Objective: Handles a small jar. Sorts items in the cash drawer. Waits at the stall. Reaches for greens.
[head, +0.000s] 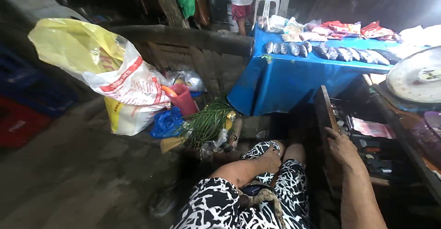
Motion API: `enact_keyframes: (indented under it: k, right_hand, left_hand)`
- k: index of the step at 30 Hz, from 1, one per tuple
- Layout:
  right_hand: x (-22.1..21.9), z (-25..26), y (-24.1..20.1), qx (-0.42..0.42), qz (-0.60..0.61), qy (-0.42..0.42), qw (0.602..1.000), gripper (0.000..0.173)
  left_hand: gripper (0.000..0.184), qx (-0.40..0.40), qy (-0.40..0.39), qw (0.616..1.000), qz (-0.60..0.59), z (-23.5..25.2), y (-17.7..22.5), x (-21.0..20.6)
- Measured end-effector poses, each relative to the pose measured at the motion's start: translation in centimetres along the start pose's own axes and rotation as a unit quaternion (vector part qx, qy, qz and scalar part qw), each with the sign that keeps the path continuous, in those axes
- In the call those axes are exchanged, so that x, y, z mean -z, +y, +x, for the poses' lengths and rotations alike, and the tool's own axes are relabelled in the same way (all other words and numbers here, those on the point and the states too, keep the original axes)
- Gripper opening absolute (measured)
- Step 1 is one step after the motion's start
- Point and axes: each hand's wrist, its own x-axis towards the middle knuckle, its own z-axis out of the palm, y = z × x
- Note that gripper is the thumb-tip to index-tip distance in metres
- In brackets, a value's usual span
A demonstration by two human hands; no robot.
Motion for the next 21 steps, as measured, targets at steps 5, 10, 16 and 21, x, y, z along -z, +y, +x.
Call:
enact_keyframes:
  k: [5, 10, 16, 21]
  right_hand:
    - [-0.1, 0.06, 0.33, 0.009, 0.01, 0.01, 1.0, 0.05]
    - [-0.2, 0.28, 0.41, 0.004, 0.016, 0.007, 1.0, 0.047]
    - [-0.21, 0.18, 0.34, 0.004, 0.028, 0.007, 1.0, 0.032]
    - [-0.28, 0.22, 0.38, 0.003, 0.03, 0.012, 0.999, 0.034]
  left_hand:
    - [0.039, 0.001, -0.001, 1.0, -0.006, 0.08, 0.06, 0.09]
    - [0.037, -0.004, 0.004, 1.0, -0.015, -0.22, -0.07, 0.25]
    - [0.036, -0.003, -0.003, 1.0, -0.016, -0.43, -0.01, 0.51]
    - [0.037, -0.003, -0.009, 1.0, -0.016, -0.37, -0.03, 0.55]
